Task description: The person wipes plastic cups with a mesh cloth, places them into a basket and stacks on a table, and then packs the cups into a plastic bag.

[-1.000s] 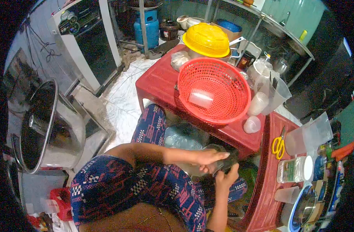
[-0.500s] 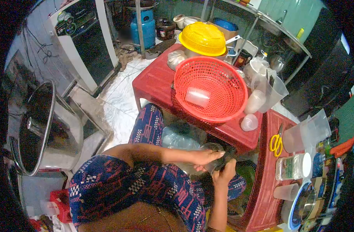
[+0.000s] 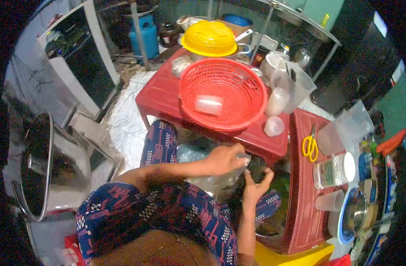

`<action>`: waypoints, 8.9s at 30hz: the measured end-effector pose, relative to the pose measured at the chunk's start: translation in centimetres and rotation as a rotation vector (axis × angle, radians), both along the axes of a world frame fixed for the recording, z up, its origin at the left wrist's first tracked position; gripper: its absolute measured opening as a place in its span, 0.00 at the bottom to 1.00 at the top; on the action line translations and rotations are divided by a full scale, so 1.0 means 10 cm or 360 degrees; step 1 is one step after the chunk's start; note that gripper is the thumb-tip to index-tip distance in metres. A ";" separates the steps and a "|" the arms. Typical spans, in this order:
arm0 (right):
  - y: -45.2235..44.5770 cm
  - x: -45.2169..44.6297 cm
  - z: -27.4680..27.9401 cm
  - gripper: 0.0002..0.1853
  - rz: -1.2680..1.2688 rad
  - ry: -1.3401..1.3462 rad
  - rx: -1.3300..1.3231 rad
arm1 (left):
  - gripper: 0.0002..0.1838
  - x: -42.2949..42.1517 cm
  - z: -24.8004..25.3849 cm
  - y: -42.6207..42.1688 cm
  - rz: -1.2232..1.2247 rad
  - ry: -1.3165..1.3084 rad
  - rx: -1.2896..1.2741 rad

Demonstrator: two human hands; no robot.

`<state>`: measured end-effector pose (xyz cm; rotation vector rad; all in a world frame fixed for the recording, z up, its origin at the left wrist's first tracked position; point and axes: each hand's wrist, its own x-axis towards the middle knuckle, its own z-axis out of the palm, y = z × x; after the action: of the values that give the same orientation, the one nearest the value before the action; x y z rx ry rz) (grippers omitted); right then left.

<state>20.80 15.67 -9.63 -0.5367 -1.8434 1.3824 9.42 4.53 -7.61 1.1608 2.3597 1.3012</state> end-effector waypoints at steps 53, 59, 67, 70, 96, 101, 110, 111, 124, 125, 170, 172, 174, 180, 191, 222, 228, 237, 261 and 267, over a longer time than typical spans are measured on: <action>0.52 0.10 -1.10 0.15 0.0082 0.0169 -0.0997 | 0.09 -1.09 1.06 1.59 -0.0413 0.0929 -0.0394; 0.60 0.10 -1.26 0.16 0.0011 0.0060 -0.0822 | 0.11 -1.33 0.87 1.88 -0.0255 0.1110 -0.0961; 0.59 0.08 -1.23 0.17 -0.0024 -0.0037 -0.0817 | 0.10 -1.22 0.73 1.91 -0.0217 0.1342 -0.1117; 0.58 0.07 -1.19 0.18 0.0043 -0.0033 -0.0791 | 0.11 -1.24 0.65 1.90 -0.0223 0.1358 -0.1184; 0.59 0.15 -1.25 0.21 0.0135 -0.0236 -0.0637 | 0.21 -1.31 1.20 1.34 -0.0607 0.1150 -0.0537; 0.58 0.17 -1.26 0.23 0.0159 -0.0307 -0.0607 | 0.16 -1.78 1.27 0.77 -0.0934 0.0860 -0.1250; 0.48 0.13 -1.26 0.20 0.0283 -0.0350 -0.0518 | 0.36 -1.97 0.87 0.04 -0.0525 0.0491 -0.1285; 0.48 0.13 -1.26 0.20 0.0281 -0.0351 -0.0518 | 0.36 -2.00 0.84 0.02 -0.0477 0.0296 -0.1302; 0.50 0.13 -1.46 0.22 0.0295 -0.0505 -0.0439 | 0.29 -2.22 0.49 -0.17 -0.0448 0.0090 -0.0978; 0.49 0.12 -1.45 0.21 0.0291 -0.0505 -0.0452 | 0.28 -2.19 0.51 -0.16 -0.0422 0.0119 -0.1009; 0.49 0.09 -1.46 0.19 0.0393 -0.0281 -0.0459 | 0.21 -1.77 0.96 0.06 -0.0166 -0.0593 0.0715; 0.49 0.07 -1.41 0.21 0.0337 -0.0135 -0.0502 | 0.19 -1.61 1.05 0.08 -0.0208 -0.0851 0.0843; 0.48 0.08 -1.20 0.22 0.0273 0.0012 -0.0533 | 0.16 -1.45 0.97 0.10 -0.0234 -0.0957 0.0891; 0.19 0.29 0.20 0.30 0.0157 0.0587 -0.0142 | 0.13 -0.41 0.67 0.20 -0.0593 -0.0937 0.0467; 0.21 0.03 0.35 0.19 -0.0126 0.0611 0.0246 | 0.13 0.37 0.35 0.38 -0.0426 -0.0721 0.0804; 0.08 0.30 0.28 0.14 0.0287 0.0198 -0.1547 | 0.13 0.17 0.05 0.12 -0.0527 0.0383 0.0658; 0.19 0.36 0.47 0.20 0.0360 0.0695 -0.1350 | 0.30 -0.01 0.14 0.05 -0.0379 -0.0457 0.0931; 0.00 0.16 0.24 0.21 0.0662 0.0326 -0.1384 | 0.36 0.05 0.19 0.05 -0.0691 -0.0241 0.0781; 0.04 -0.04 -0.32 0.15 0.0202 0.0111 -0.0454 | 0.20 0.20 -0.11 0.19 -0.0296 0.0244 0.0466; 0.20 0.08 -0.14 0.24 0.0130 -0.0056 0.0924 | 0.37 0.07 -0.30 0.16 -0.0572 -0.1377 -0.0336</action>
<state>21.61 17.66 -11.02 -0.1855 -2.1885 0.8215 10.08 6.12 -10.61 0.6967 1.5278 1.0833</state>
